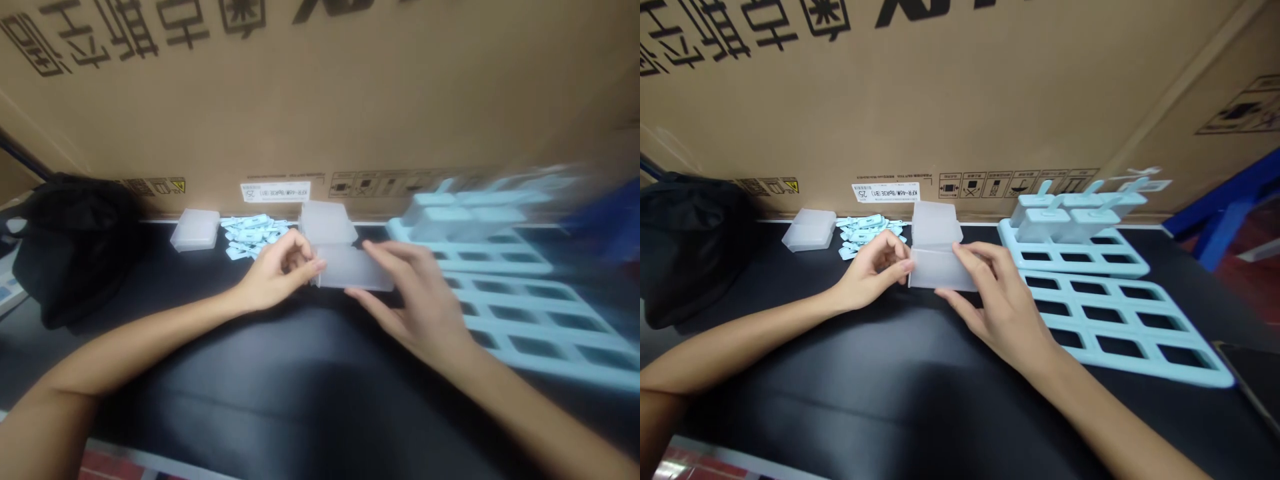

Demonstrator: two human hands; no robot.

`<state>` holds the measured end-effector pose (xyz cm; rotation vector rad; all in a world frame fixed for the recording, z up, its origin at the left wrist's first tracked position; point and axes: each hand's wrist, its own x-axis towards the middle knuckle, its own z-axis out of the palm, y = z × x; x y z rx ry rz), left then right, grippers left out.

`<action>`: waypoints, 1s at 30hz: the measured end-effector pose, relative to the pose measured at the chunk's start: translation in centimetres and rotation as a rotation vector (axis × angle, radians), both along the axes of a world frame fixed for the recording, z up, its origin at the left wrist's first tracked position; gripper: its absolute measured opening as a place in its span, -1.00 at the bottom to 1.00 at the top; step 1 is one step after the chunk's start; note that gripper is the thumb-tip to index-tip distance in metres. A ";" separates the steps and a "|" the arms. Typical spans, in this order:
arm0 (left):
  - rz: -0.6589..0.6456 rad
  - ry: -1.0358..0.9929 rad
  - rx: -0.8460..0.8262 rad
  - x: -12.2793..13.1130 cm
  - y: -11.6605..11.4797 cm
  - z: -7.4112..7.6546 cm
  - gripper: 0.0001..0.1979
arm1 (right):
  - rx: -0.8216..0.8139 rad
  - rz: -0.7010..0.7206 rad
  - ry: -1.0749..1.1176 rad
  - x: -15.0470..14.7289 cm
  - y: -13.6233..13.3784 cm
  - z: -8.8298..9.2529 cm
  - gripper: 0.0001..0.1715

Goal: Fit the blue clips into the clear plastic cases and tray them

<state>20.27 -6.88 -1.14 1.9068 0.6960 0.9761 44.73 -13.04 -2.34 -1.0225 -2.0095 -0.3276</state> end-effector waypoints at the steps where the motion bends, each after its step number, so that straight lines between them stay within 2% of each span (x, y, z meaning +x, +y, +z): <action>1: 0.018 0.017 0.048 0.0 0.2 -0.1 -0.68 | -0.006 0.006 0.012 0.0 0.4 -0.3 -0.21; 7: 0.009 0.118 0.349 -0.7 0.8 -1.0 -0.76 | -0.070 0.066 0.001 0.0 2.3 -1.4 -0.28; 13: -0.022 0.192 0.429 -1.5 0.6 -2.9 -0.80 | -0.121 0.041 -0.023 0.3 2.7 -2.1 -0.38; 18: -0.003 0.234 0.443 -1.5 0.3 -3.0 -0.78 | -0.163 0.000 -0.057 0.1 2.4 -2.6 -0.39; 21: 0.021 0.288 0.459 -1.5 0.3 -3.0 -0.77 | -0.182 -0.032 -0.120 -0.1 2.0 -2.3 -0.35; 25: 0.066 0.341 0.466 -1.5 0.3 -3.0 -0.77 | -0.122 -0.184 -0.188 1.8 1.8 -0.3 -0.21; 28: 0.094 0.383 0.410 -1.6 0.2 -3.0 -0.79 | -0.044 -0.400 -0.141 6.5 2.5 0.7 -0.21; 30: 0.118 0.421 0.364 -1.7 0.2 -2.9 -0.83 | -0.035 -0.588 -0.025 10.5 3.4 0.3 -0.15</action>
